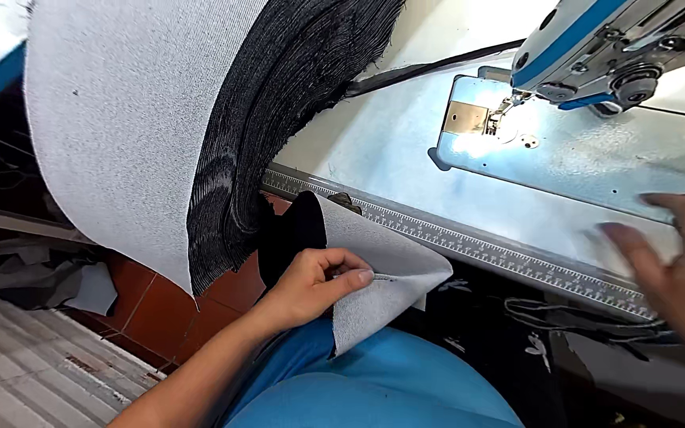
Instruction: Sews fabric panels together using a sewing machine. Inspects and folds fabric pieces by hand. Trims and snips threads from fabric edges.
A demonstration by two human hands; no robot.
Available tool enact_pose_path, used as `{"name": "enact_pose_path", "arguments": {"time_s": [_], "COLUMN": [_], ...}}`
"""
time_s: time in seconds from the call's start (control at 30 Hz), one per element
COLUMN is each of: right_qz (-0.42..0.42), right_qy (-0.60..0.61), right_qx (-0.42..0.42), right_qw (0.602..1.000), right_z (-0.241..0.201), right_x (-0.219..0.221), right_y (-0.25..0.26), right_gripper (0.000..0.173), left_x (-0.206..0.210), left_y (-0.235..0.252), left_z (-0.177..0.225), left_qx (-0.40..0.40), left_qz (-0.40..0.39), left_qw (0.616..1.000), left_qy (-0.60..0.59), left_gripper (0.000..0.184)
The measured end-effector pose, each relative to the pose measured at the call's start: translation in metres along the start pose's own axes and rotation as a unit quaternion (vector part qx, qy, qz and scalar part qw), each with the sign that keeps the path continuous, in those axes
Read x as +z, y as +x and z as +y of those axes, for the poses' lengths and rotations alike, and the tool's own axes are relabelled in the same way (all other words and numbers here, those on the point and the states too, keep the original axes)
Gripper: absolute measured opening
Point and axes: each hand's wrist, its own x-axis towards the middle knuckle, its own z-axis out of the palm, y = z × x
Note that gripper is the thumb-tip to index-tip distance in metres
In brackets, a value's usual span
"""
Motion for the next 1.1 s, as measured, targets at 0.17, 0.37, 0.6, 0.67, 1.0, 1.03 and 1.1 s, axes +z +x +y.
{"name": "enact_pose_path", "arguments": {"time_s": [0.17,0.37,0.6,0.67,1.0,1.03,1.1], "right_qz": [-0.028,-0.031,0.026,0.056,0.099,0.104,0.114], "right_qy": [0.254,0.293,0.265,0.219,0.062,0.057,0.018], "right_qx": [-0.19,-0.223,-0.182,-0.215,-0.366,-0.353,-0.279], "right_qw": [0.948,0.929,0.947,0.95,0.923,0.928,0.953], "right_z": [-0.125,-0.148,-0.144,-0.142,-0.151,-0.147,-0.131], "right_x": [0.056,0.078,0.07,0.062,0.058,0.057,0.049], "right_y": [-0.012,-0.013,-0.016,-0.018,-0.026,-0.025,-0.021], "right_gripper": [0.035,0.023,0.023,0.018,0.013,0.013,0.015], "left_x": [-0.005,-0.001,0.013,0.014,0.024,0.025,0.025], "left_y": [-0.002,-0.005,0.001,0.001,-0.005,-0.006,-0.007], "left_z": [0.001,-0.001,0.004,0.007,0.014,0.014,0.014], "left_qx": [0.063,0.048,-0.044,-0.073,-0.094,-0.091,-0.081], "left_qz": [0.017,0.017,-0.077,-0.074,-0.051,-0.054,-0.058], "left_qw": [0.993,0.994,0.994,0.989,0.983,0.982,0.979], "left_qy": [0.101,0.096,-0.059,-0.103,-0.148,-0.159,-0.178], "left_gripper": [0.015,0.021,0.018,0.016,0.014,0.014,0.013]}}
